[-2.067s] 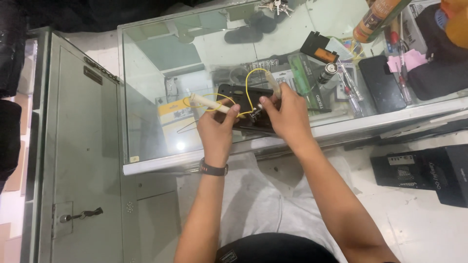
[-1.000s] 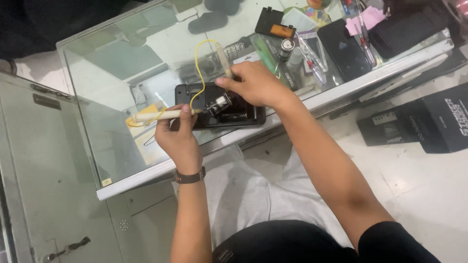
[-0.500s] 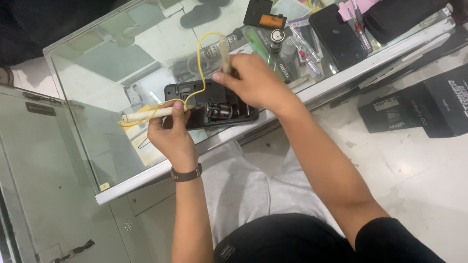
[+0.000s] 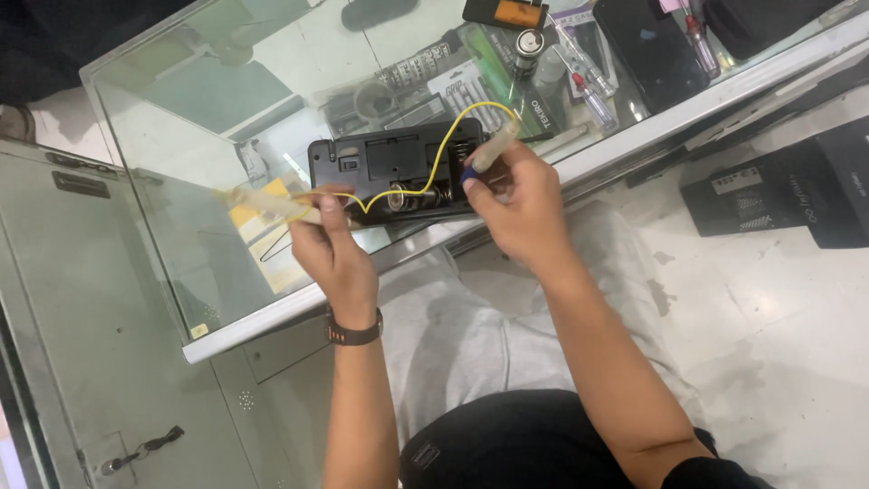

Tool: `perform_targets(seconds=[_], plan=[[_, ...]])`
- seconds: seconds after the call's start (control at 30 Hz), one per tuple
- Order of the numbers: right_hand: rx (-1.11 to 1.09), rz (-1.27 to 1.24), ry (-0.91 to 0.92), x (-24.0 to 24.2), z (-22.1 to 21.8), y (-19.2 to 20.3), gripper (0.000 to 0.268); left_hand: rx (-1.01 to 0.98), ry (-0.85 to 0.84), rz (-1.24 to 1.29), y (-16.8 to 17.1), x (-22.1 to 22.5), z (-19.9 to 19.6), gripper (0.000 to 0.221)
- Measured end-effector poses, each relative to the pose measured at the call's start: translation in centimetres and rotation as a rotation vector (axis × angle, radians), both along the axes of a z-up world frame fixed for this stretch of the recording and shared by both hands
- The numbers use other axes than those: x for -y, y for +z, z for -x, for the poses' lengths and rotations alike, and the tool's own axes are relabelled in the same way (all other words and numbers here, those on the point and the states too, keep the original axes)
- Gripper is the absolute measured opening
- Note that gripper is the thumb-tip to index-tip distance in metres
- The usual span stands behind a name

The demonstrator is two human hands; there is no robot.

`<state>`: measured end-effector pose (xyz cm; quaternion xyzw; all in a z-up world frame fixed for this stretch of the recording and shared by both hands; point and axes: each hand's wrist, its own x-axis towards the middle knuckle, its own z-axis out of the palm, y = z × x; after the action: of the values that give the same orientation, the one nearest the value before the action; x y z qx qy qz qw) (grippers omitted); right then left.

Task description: Testing an electronic device with a voltage probe and installing batteries

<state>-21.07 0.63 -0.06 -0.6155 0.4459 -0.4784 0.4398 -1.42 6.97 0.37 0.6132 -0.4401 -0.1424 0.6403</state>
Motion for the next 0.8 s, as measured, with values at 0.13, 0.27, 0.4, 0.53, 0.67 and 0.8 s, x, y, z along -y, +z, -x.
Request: perform_targets(seconds=[0.13, 0.27, 0.4, 0.53, 0.67, 0.8], plan=[[-0.037, 0.01, 0.005, -0.5, -0.1, 1.1, 0.018, 0.331, -0.218, -0.176, 1.2, 0.2, -1.0, 0.017], [0.066, -0.072, 0.032, 0.5, -0.2, -2.6, 0.018, 0.624, -0.362, -0.392, 2.1, 1.2, -0.8, 0.041], [0.151, -0.183, 0.021, 0.3, -1.1, -0.7, 0.016, 0.293, -0.394, -0.393, 3.6, 1.5, -1.4, 0.038], [0.143, -0.198, -0.004, 0.8, -2.1, 0.4, 0.014, 0.16, -0.368, -0.347, 2.5, 1.7, -3.0, 0.035], [0.129, -0.212, 0.03, 1.7, -3.9, 0.8, 0.014, 0.297, -0.331, -0.427, 3.2, 1.8, -3.3, 0.035], [0.14, -0.259, 0.046, 2.2, -5.3, 1.4, 0.014, 0.409, -0.25, -0.419, 3.2, 2.2, -4.2, 0.032]])
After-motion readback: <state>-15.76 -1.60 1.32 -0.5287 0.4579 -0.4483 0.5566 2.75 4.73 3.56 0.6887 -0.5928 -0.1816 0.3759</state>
